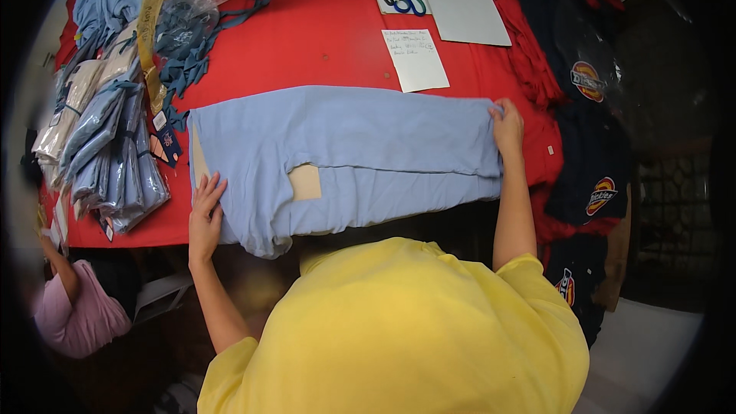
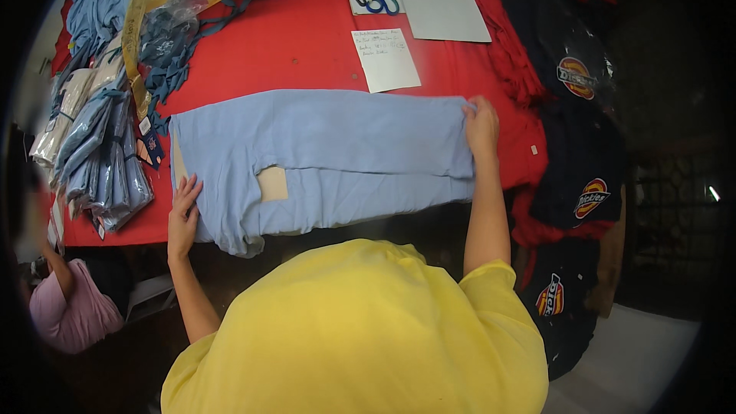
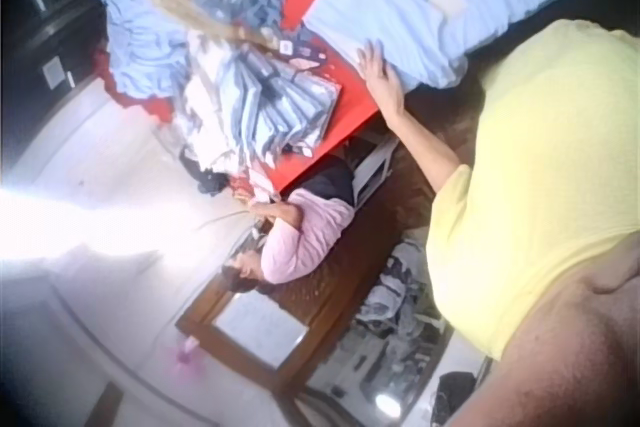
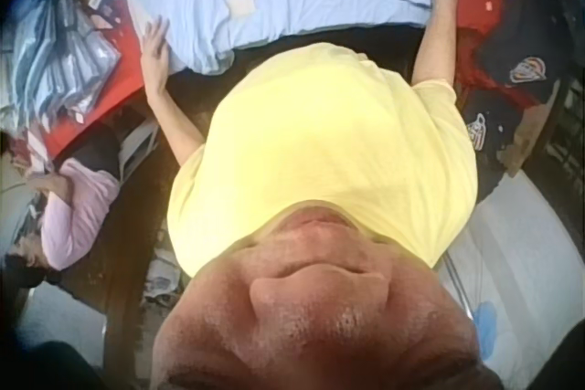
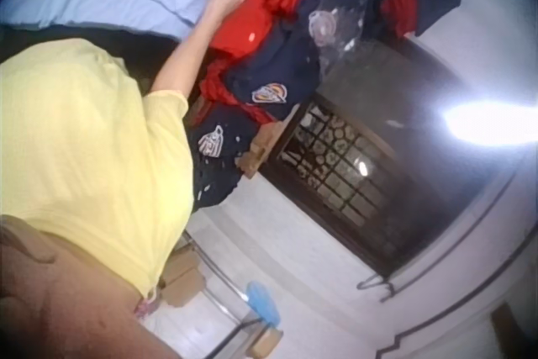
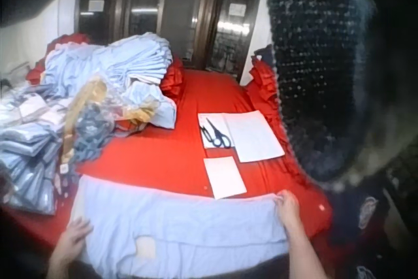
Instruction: The person folds light blue shirts using a cardboard guide, inserts them into plastic bags, and writes on a paper list. They handle multiple shirts, garment tags, and a pencil while working at a large red table.
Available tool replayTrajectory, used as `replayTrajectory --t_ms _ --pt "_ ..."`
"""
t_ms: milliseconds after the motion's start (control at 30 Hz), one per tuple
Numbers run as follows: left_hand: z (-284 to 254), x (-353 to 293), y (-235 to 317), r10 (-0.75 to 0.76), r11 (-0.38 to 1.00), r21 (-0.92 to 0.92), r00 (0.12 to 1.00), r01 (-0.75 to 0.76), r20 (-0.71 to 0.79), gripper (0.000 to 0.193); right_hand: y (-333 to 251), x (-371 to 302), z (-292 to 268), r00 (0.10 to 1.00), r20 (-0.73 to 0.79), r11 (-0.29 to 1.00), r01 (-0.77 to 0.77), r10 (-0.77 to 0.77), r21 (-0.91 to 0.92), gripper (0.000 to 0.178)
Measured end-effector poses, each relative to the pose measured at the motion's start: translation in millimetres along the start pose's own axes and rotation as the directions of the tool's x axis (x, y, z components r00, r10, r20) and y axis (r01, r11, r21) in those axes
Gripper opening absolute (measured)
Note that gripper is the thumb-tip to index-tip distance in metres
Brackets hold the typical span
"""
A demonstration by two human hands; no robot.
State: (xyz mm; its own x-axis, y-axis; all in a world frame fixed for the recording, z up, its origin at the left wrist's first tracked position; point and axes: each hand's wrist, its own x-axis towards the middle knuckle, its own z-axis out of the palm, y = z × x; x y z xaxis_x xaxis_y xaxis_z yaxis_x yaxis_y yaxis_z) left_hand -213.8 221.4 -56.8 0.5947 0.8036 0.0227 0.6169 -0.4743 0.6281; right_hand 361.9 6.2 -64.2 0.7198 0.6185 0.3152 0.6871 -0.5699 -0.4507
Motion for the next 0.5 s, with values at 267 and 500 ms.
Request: replayTrajectory --t_ms 267,500 --pt "6.8 -4.1 -6.0 -0.023 1.0 0.015 0.999 0.023 -0.033 0.053 -46.1 31.3 7.9 0.999 -0.045 0.972 0.01 -0.021 -0.235 0.035" --pt "6.8 -4.7 -0.7 -0.016 1.0 -0.003 0.997 0.016 -0.077 0.053 -19.7 -43.4 44.2 0.983 -0.115 0.943 0.102 -0.145 -0.318 0.043"
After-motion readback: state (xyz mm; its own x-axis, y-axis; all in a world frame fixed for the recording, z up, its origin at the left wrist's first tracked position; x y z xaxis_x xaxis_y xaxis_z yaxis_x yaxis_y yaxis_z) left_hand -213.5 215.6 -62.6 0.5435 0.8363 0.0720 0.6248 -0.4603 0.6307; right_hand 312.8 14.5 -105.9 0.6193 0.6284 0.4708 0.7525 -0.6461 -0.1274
